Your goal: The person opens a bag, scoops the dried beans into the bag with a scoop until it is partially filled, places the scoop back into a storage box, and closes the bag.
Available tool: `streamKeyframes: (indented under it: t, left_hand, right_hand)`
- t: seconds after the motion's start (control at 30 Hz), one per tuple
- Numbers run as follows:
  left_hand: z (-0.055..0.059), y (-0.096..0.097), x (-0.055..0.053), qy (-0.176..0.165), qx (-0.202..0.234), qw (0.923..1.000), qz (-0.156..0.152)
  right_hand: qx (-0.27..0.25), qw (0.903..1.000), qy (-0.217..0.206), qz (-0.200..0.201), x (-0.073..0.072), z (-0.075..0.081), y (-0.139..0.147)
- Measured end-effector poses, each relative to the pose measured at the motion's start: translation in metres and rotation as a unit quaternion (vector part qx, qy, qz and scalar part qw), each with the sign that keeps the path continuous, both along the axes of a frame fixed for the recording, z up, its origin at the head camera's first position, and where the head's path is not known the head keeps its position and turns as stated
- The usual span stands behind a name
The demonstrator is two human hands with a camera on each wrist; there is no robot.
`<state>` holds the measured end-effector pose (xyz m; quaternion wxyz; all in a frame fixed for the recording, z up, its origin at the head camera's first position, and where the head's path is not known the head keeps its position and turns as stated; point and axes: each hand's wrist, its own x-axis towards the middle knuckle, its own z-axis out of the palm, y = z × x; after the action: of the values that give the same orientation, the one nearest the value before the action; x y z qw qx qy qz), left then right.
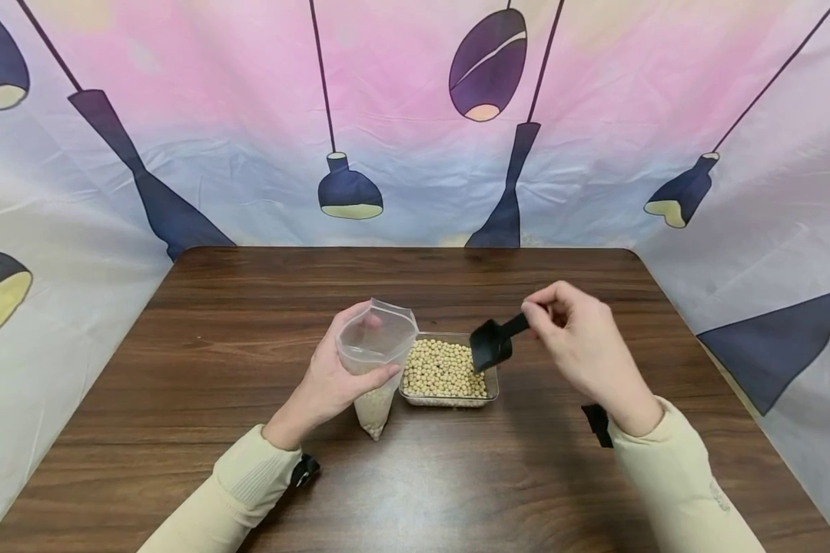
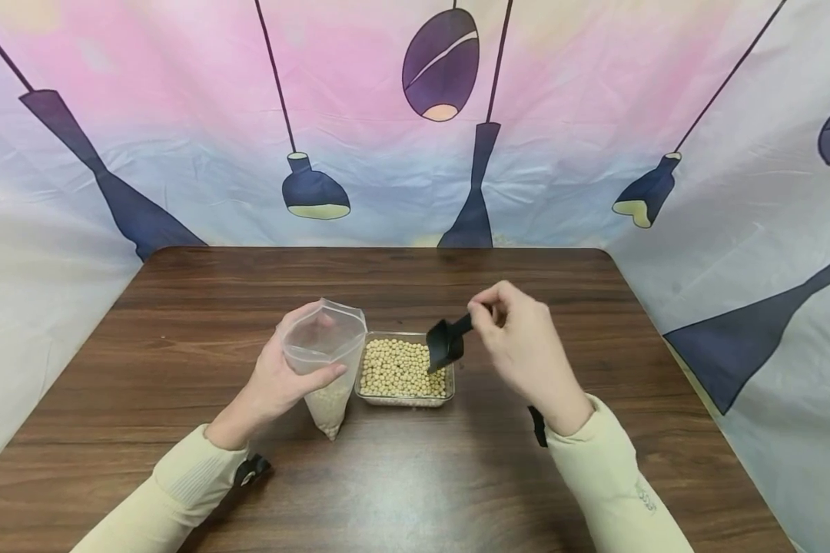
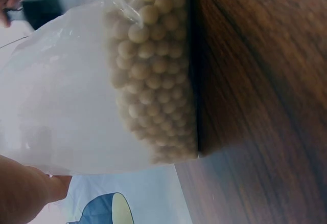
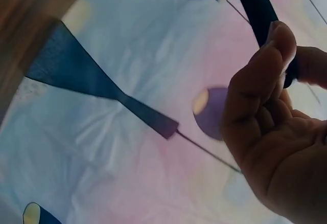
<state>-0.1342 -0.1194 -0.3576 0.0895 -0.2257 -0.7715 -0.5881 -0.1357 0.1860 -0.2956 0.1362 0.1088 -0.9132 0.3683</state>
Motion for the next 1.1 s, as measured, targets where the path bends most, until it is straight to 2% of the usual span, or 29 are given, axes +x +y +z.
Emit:
streamKeyframes:
  t: [0.1,0.27,0.37,0.57,0.7,0.8,0.93,1.03,1.1]
  left_hand:
    - [-0.001,0.000,-0.001,-0.003,0.000,1.0000,-0.001]
    - [-0.021,-0.003,-0.011,0.001,0.000,1.0000,-0.003]
    - [-0.032,-0.005,-0.016,0.006,0.001,1.0000,-0.005]
    - [-0.034,-0.007,-0.018,0.006,0.009,0.9999,-0.009]
    - [-0.033,-0.007,-0.019,0.002,0.013,0.9998,-0.013]
    - [-0.033,-0.006,-0.020,0.007,0.016,0.9998,-0.013]
    - [-0.034,-0.006,-0.020,0.012,0.018,0.9997,-0.011]
    - [-0.034,-0.006,-0.020,0.009,0.018,0.9997,-0.011]
    - [-0.035,-0.006,-0.020,0.006,0.019,0.9997,-0.012]
  right_hand:
    - [0.039,0.9992,-0.012,-0.006,0.000,-0.016,-0.007]
    - [0.082,0.9965,-0.013,-0.016,0.002,-0.036,-0.016]
    - [0.084,0.9962,-0.017,-0.017,0.000,-0.043,-0.017]
    - [0.043,0.9967,-0.064,-0.023,-0.012,-0.057,-0.011]
    - [0.002,0.9926,-0.119,-0.022,-0.022,-0.069,-0.005]
    - [-0.061,0.9824,-0.176,-0.002,-0.031,-0.076,0.001]
    - [-0.141,0.9597,-0.242,0.024,-0.041,-0.086,0.005]
    - [-0.161,0.9497,-0.266,0.036,-0.044,-0.093,0.004]
    - [-0.162,0.9486,-0.268,0.045,-0.045,-0.098,0.003]
